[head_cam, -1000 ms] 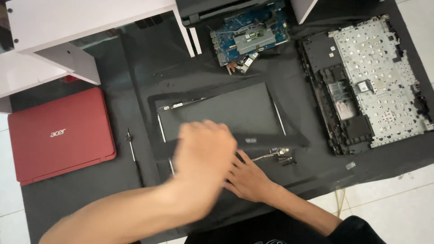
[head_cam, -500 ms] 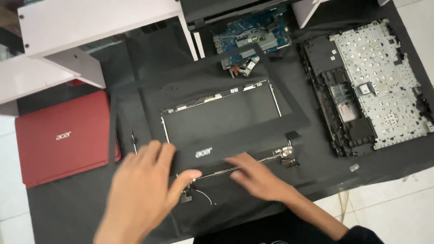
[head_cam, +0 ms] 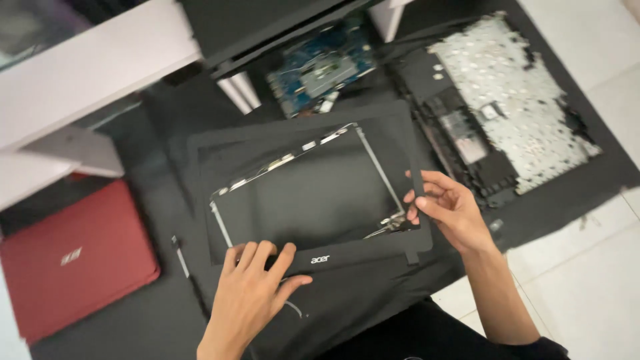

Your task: The person disassembles a laptop by using a screwdriver to remove screws from the bottom casing and the screen bezel. They remove the bottom cover, disconnect internal components, and separate the screen frame from the display panel, placing the parts on a black mat.

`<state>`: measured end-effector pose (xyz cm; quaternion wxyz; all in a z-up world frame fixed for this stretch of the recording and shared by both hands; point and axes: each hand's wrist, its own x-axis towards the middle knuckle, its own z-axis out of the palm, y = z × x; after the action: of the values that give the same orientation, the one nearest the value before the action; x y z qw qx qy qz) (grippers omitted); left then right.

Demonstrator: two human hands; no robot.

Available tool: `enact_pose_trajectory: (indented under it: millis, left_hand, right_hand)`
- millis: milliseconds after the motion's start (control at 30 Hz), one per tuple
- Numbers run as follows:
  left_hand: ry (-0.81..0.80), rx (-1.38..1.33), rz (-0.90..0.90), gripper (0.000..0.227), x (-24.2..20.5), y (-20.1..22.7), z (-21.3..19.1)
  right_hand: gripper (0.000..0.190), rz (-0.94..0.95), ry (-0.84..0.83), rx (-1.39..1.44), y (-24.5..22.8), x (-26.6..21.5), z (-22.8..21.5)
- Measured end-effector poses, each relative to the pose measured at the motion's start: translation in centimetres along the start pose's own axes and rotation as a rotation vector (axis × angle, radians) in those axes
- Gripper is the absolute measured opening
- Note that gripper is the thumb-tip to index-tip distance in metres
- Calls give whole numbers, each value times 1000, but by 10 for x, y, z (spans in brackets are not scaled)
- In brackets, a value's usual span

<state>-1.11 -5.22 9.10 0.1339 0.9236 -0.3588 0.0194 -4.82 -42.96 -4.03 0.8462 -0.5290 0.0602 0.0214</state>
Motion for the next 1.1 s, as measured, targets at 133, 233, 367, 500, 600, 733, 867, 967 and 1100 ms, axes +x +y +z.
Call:
enact_pose_trajectory:
  millis: [133,233,367,500,600,733,867,967,1100]
  left_hand:
    - [58,49,167,48,38,10,1]
    - [79,75,306,50,81,18,7]
    - [106,122,508,53,157,32,23]
    - [126,181,658,51,238,41,60]
    - [106,187,710,49,292,43,89]
    - [50,169,752,49,339,39,125]
    - [14,154,731,49,355,37,147]
    - [-27,166,728,49,351,37,153]
    - [-46,127,707,51,348,33,160]
  right_hand:
    - [37,-26,186,-69,-11,-31,-37]
    - [28,-30,406,-199,-26,-62,-51]
    - [30,-54,649,-341,-32,-94,-73]
    - [32,-163,814,-245,-20,-92,-101]
    - [32,-176,895,-275,-28,-76,-111]
    - [28,-182,940,-308,-35,-55,-121]
    - [26,-121,983,-356,-39,-48,-119]
    - [24,-97,1009,-381,-40,-51,-112]
    - [23,-106,1008,-370,-39,-52,-108]
